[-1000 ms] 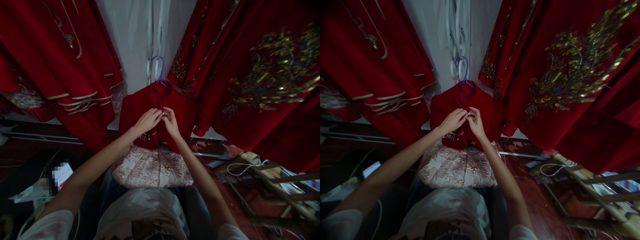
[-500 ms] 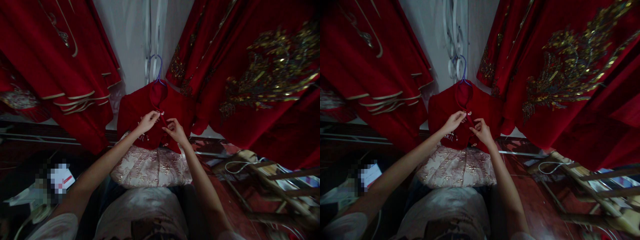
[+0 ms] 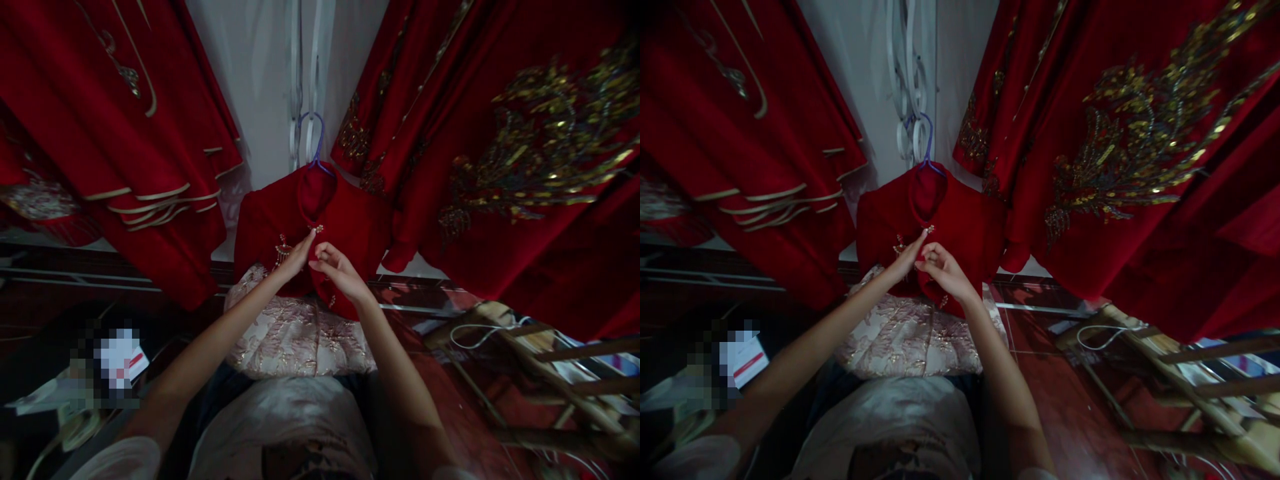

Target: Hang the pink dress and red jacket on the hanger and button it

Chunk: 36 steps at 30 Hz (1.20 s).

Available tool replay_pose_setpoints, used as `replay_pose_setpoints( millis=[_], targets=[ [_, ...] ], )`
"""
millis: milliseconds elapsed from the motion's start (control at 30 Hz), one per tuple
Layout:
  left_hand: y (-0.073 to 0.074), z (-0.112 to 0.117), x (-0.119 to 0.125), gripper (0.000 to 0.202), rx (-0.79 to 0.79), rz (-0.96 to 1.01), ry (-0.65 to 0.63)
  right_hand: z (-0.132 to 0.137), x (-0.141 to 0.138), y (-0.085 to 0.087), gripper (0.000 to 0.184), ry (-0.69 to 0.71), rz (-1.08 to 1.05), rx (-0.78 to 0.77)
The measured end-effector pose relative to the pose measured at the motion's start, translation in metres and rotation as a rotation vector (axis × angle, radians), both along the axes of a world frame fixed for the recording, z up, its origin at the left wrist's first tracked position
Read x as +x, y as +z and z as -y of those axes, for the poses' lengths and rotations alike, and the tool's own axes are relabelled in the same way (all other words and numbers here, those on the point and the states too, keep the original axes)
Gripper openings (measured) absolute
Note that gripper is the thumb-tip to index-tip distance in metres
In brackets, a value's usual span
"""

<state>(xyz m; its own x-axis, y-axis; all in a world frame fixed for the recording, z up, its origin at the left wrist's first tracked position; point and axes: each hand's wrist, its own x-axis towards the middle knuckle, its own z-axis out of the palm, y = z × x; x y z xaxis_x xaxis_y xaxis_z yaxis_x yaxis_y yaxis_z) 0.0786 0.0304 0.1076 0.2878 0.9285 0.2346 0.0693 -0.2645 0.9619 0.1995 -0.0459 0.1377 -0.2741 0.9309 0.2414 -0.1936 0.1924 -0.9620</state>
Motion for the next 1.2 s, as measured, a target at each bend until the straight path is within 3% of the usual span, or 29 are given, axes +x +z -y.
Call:
replay_pose_setpoints(
  millis=[133,333,467,567,733,800,967,1100,1200],
  targets=[
    [-0.009,0.015,-0.011,0.056,-0.102,0.095,0.046,-0.009,-0.011,-0.013,0.026,-0.124,0.026,0.061],
    [-0.017,0.035,-0.020,0.054,-0.127,0.289,0.115,-0.017,-0.011,-0.031,0.029,-0.128,0.049,0.034],
    [-0.016,0.039,-0.028,0.045,-0.152,0.283,0.078,-0.025,-0.009,-0.046,0.032,-0.332,0.266,0.124],
    [-0.018,0.038,-0.035,0.026,-0.021,0.211,0.134,-0.026,-0.009,-0.051,0.032,-0.447,0.404,0.181],
    [-0.028,0.029,-0.041,0.020,0.079,0.129,0.259,-0.023,-0.013,-0.053,0.037,-0.200,0.336,0.087],
    [-0.032,0.026,-0.041,0.023,0.102,0.128,0.269,-0.023,-0.017,-0.055,0.037,-0.166,0.315,0.083],
    [-0.039,0.017,-0.042,0.023,0.130,0.090,0.264,-0.026,-0.026,-0.060,0.037,-0.311,0.351,0.079],
    [-0.047,0.006,-0.047,0.027,0.215,-0.075,0.403,-0.031,-0.027,-0.059,0.022,-0.489,0.496,0.193],
    [-0.052,-0.002,-0.051,0.047,0.243,-0.125,0.530,-0.040,-0.026,-0.060,0.012,-0.498,0.559,0.270]
  ],
)
